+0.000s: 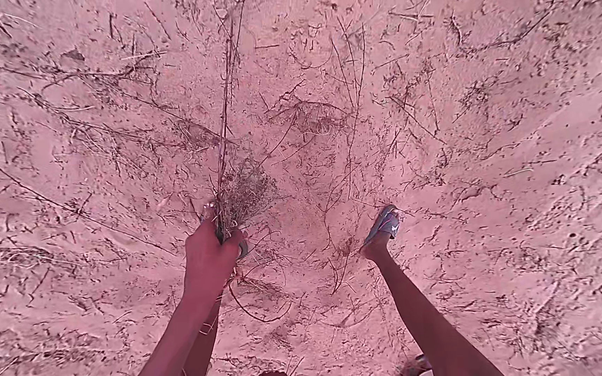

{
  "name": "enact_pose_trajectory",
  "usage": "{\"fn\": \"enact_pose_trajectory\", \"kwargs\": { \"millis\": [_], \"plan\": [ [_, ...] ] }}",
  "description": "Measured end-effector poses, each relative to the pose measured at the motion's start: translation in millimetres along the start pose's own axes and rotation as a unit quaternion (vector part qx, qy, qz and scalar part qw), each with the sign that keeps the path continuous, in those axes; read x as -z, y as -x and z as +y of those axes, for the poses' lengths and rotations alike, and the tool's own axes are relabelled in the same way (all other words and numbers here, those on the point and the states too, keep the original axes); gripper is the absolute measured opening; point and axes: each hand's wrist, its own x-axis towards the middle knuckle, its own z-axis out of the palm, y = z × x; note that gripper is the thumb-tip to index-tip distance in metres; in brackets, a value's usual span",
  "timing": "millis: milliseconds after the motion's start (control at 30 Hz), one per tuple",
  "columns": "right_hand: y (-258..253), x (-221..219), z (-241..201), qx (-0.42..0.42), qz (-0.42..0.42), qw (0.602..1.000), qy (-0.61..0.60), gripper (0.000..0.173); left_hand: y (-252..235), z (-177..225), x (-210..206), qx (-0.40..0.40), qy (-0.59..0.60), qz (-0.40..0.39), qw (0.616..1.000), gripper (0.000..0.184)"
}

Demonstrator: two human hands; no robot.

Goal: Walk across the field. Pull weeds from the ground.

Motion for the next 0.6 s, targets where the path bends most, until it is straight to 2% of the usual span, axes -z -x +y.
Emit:
{"fn": "enact_pose_trajectory", "kwargs": {
  "millis": [33,67,100,167,233,300,367,433,533,600],
  "plan": [
    [-39,-47,54,0.073,0.18,0.981,-0.012,0.028,0,-1,1,0.004,0.004,0.002,1.0,0.041],
    [-77,-51,87,0.041,0.216,0.975,-0.016,0.027,-1,-3,1,0.004,0.006,0.008,1.0,0.041],
    [-111,-23,109,-0.019,0.225,0.974,-0.027,0.029,-2,-4,1,0.001,0.007,0.015,1.0,0.041],
    [-155,73,141,-0.074,0.341,0.937,-0.029,0.03,-3,-5,1,-0.001,0.024,0.029,0.999,0.041],
    [-179,166,168,-0.068,0.488,0.869,-0.044,0.027,-3,-6,-1,0.003,0.055,0.039,0.998,0.036],
    [-192,243,185,-0.082,0.578,0.809,-0.07,0.027,-1,-3,-2,0.013,0.078,0.037,0.996,0.035],
    [-197,300,191,-0.131,0.582,0.796,-0.107,0.032,1,0,-1,0.012,0.074,0.032,0.997,0.036],
    [-204,334,196,-0.148,0.542,0.816,-0.132,0.036,3,5,-2,0.01,0.077,0.033,0.996,0.033],
    [-225,344,194,-0.149,0.477,0.856,-0.132,0.045,7,16,-8,0.006,0.087,0.028,0.996,0.031],
    [-233,328,184,-0.177,0.466,0.863,-0.086,0.049,10,18,-13,0.003,0.075,0.022,0.997,0.034]
  ]
}}
